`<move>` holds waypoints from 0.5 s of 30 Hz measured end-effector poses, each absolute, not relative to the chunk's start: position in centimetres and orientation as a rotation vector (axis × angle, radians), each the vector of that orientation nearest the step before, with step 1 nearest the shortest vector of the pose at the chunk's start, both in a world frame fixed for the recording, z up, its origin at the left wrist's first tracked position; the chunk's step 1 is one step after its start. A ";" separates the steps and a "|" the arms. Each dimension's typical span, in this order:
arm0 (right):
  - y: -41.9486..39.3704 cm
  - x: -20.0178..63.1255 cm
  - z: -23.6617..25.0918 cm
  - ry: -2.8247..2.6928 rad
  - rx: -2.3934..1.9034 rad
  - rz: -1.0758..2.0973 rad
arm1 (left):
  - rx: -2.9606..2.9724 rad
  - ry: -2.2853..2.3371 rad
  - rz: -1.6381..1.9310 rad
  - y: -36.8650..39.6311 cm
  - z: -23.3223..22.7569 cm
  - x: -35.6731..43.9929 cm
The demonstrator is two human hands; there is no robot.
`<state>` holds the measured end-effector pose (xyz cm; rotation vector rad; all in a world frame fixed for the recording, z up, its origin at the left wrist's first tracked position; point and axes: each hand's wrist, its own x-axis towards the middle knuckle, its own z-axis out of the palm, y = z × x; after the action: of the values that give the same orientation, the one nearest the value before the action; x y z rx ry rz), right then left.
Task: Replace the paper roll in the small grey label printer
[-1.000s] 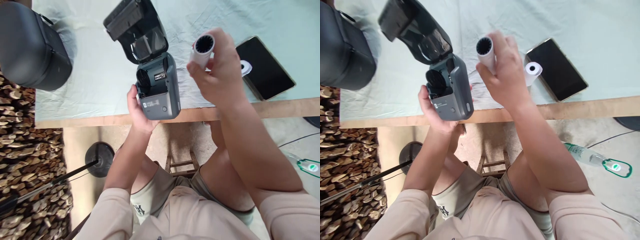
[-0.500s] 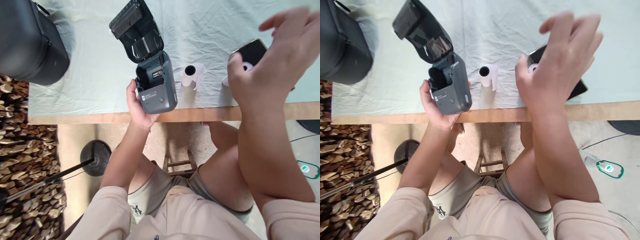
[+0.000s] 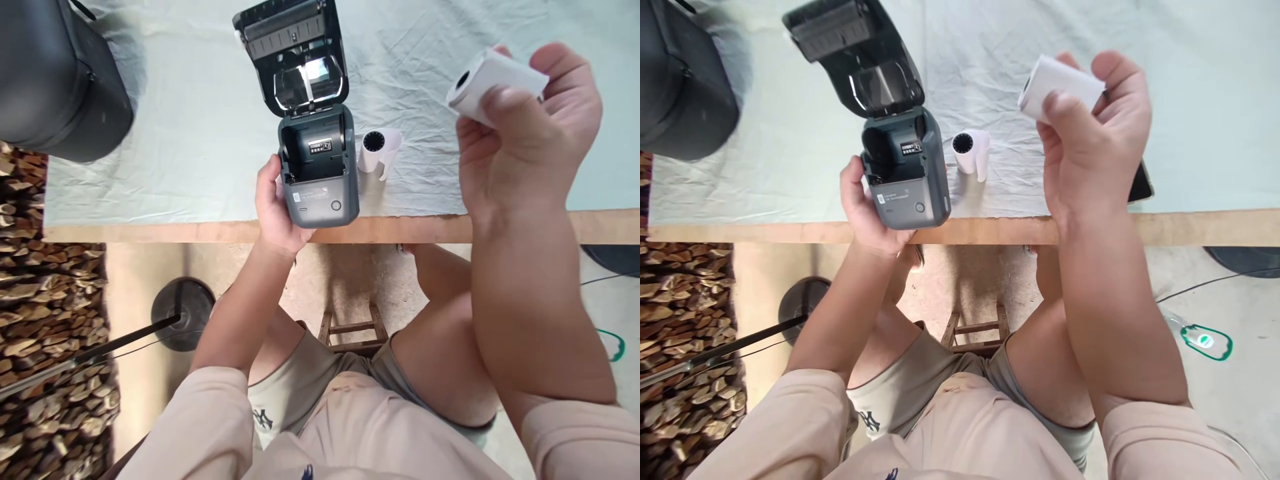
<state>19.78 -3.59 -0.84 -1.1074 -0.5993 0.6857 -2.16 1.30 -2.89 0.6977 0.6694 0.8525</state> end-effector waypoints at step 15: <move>-0.1 20.7 -4.0 -0.444 -0.998 0.956 | 0.701 0.778 0.885 0.7 -2.8 -2.4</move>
<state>20.71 -0.14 -4.02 -0.9984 -0.4436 0.9559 -2.40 0.69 -2.84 0.7009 0.7775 0.8846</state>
